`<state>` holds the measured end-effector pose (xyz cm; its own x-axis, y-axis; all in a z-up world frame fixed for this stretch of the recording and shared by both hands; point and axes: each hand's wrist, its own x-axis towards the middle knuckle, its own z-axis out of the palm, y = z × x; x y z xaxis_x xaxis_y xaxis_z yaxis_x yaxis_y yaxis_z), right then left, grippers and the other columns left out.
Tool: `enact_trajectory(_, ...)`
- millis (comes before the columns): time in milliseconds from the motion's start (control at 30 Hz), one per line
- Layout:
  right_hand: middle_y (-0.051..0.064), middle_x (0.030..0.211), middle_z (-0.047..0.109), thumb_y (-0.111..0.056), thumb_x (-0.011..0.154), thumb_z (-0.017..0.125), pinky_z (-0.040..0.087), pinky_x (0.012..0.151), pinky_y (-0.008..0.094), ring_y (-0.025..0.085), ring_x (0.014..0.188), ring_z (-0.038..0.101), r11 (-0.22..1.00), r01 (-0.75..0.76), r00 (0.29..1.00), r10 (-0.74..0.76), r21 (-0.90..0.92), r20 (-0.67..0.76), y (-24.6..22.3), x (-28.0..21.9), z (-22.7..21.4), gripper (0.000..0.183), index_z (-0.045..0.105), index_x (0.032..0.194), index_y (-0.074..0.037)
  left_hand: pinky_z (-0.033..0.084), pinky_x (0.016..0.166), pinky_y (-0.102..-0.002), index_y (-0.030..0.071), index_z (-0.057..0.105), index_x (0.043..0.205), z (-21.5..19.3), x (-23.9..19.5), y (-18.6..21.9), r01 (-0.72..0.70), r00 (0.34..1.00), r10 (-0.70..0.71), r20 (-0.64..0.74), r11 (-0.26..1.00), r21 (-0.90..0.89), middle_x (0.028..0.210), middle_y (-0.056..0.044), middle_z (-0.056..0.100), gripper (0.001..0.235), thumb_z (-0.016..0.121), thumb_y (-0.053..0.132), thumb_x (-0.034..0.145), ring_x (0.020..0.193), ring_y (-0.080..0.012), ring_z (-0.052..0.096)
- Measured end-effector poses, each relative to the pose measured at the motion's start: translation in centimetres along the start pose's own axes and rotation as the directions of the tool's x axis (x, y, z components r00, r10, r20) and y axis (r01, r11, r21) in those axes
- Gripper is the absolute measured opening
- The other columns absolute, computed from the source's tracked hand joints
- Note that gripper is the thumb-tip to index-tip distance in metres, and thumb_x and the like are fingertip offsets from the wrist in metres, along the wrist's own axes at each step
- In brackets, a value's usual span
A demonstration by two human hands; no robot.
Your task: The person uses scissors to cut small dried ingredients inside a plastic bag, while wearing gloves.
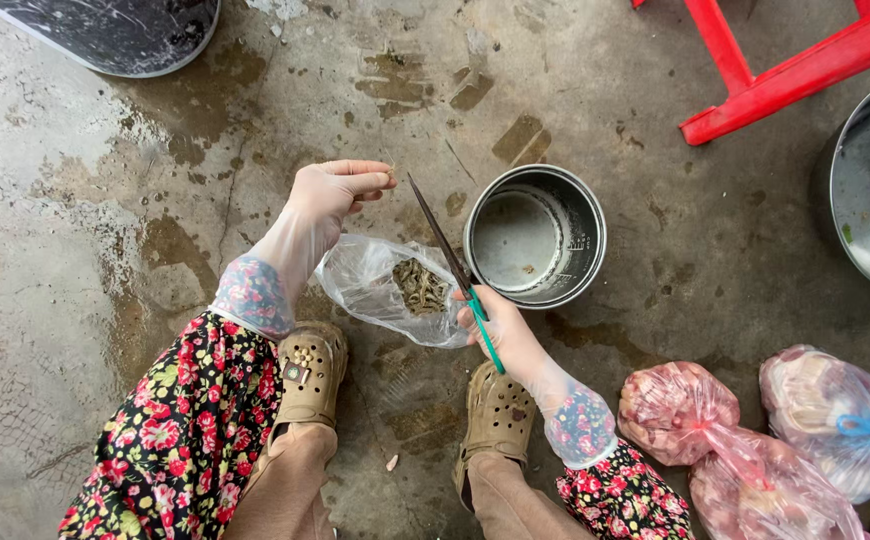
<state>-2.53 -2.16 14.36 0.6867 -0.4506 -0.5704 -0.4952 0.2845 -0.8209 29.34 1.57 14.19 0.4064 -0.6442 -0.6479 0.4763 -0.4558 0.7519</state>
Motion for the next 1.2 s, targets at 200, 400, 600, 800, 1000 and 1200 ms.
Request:
enact_trajectory(200, -0.001, 0.089, 0.061, -0.074, 0.09, 0.05, 0.051, 0.068, 0.025, 0.007, 0.074, 0.058, 0.991, 0.066, 0.997, -0.06, -0.118, 0.051, 2.2, 0.8, 1.5, 0.084, 0.057, 0.135, -0.004, 0.047, 0.065, -0.021, 0.009, 0.081, 0.099, -0.3, 0.1, -0.9, 0.027, 1.0, -0.028, -0.013, 0.998, -0.053, 0.091, 0.0, 0.081, 0.017, 0.08, 0.01, 0.082, 0.071, -0.004, 0.066)
enact_trajectory(400, -0.003, 0.068, 0.052, -0.07, 0.088, 0.057, 0.038, 0.053, 0.025, 0.006, 0.056, 0.045, 0.976, -0.009, 1.0, 0.011, -0.218, 0.009, 0.3, 0.4, 2.0, 0.079, 0.061, 0.13, -0.002, 0.044, 0.061, -0.022, 0.004, 0.082, 0.096, -0.1, 0.5, -2.1, 0.032, 0.998, -0.031, -0.06, 0.999, 0.009, 0.086, -0.003, 0.078, 0.017, 0.082, 0.004, 0.079, 0.069, -0.0067, 0.064)
enact_trajectory(600, -0.004, 0.066, 0.052, -0.072, 0.082, 0.06, 0.036, 0.05, 0.025, 0.005, 0.053, 0.044, 0.976, -0.052, 0.999, 0.049, -0.21, -0.019, -0.5, 0.3, 1.7, 0.082, 0.064, 0.128, -0.004, 0.055, 0.069, -0.026, 0.001, 0.075, 0.109, 0.0, 0.8, -2.5, -0.006, 0.999, 0.008, -0.041, 0.999, 0.041, 0.091, -0.009, 0.077, 0.037, 0.081, -0.006, 0.073, 0.073, -0.0137, 0.068)
enact_trajectory(800, -0.005, 0.074, 0.057, -0.072, 0.079, 0.066, 0.044, 0.054, 0.024, 0.004, 0.059, 0.05, 0.996, -0.057, 0.998, 0.057, -0.072, -0.009, 0.7, 0.6, 1.4, 0.078, 0.068, 0.116, -0.003, 0.058, 0.074, -0.027, -0.003, 0.076, 0.107, 0.0, 1.6, -3.5, -0.012, 1.0, 0.011, 0.017, 0.999, 0.048, 0.094, -0.01, 0.078, 0.033, 0.081, -0.005, 0.074, 0.078, -0.0145, 0.072)
enact_trajectory(1000, -0.005, 0.071, 0.055, -0.069, 0.079, 0.068, 0.042, 0.051, 0.024, 0.005, 0.057, 0.048, 0.99, -0.108, 0.994, 0.106, -0.085, -0.031, 0.3, 0.4, 1.2, 0.07, 0.071, 0.108, -0.006, 0.054, 0.07, -0.028, -0.003, 0.08, 0.096, 0.1, 1.5, -3.1, 0.062, 0.998, -0.062, -0.005, 0.968, 0.244, 0.086, -0.01, 0.079, 0.019, 0.084, 0.006, 0.079, 0.075, -0.0145, 0.068)
enact_trajectory(1200, -0.004, 0.067, 0.056, -0.064, 0.08, 0.07, 0.04, 0.049, 0.025, 0.006, 0.054, 0.049, 0.98, -0.127, 0.991, 0.119, -0.152, -0.062, -0.4, 0.3, 1.1, 0.063, 0.073, 0.106, -0.007, 0.051, 0.065, -0.032, 0.002, 0.081, 0.094, 0.7, 0.9, -2.2, 0.078, 0.997, -0.074, -0.027, 0.901, 0.426, 0.083, -0.008, 0.077, 0.017, 0.085, 0.01, 0.079, 0.071, -0.0145, 0.063)
